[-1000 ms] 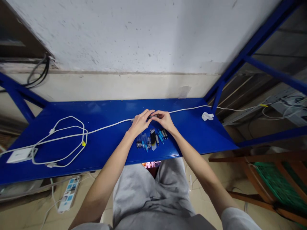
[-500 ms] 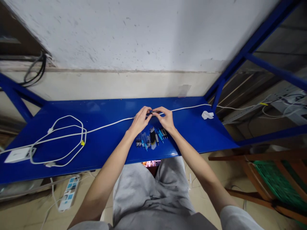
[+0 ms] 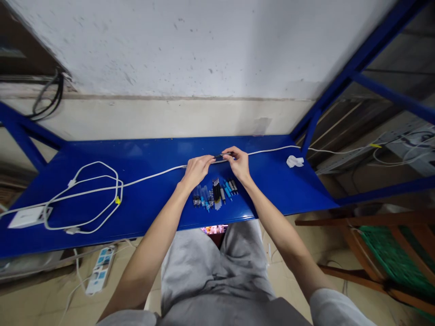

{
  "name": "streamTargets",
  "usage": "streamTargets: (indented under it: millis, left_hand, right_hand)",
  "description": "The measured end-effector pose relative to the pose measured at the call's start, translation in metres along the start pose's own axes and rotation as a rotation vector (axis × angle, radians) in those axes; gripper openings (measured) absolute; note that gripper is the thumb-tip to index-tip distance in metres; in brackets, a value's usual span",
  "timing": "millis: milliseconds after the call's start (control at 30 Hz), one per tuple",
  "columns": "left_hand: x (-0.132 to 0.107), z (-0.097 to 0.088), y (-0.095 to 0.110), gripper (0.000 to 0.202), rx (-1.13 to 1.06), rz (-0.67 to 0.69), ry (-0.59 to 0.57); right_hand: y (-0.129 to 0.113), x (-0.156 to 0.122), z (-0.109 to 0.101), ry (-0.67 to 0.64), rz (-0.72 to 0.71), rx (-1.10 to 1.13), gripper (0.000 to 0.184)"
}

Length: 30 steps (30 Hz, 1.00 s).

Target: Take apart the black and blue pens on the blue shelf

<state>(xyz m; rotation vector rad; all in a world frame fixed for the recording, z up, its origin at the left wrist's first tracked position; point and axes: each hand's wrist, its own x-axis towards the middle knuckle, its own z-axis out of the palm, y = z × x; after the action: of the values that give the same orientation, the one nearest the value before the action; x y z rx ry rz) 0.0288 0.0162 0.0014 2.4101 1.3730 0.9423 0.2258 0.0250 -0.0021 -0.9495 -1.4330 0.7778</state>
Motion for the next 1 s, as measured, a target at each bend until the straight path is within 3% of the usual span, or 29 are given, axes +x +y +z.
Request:
streamTargets:
  millis: [233,533,700,1000]
  left_hand:
    - [0.000,-0.006,0.000,0.034,-0.033,-0.001,-0.061]
    - [0.001,-0.011,0.009,0.026,-0.120,-0.056,-0.104]
    - [0.001,-0.009,0.010,0.030,-0.096,-0.063,-0.108]
    - [-0.001,-0.009,0.005,0.035,-0.077,-0.008,-0.043]
  right_hand:
    - [-0.003,0.005,-0.006,-0.067,-0.022,-0.020,0.013]
    - [-0.012,0.008,-0.014,-0.022,0.008,0.133,0.034]
    - [-0.015,0.006,-0.015,0.016,0.028,0.039,0.027]
    - [-0.015,0.006,-0.017,-0.035,-0.053,0.006,0.022]
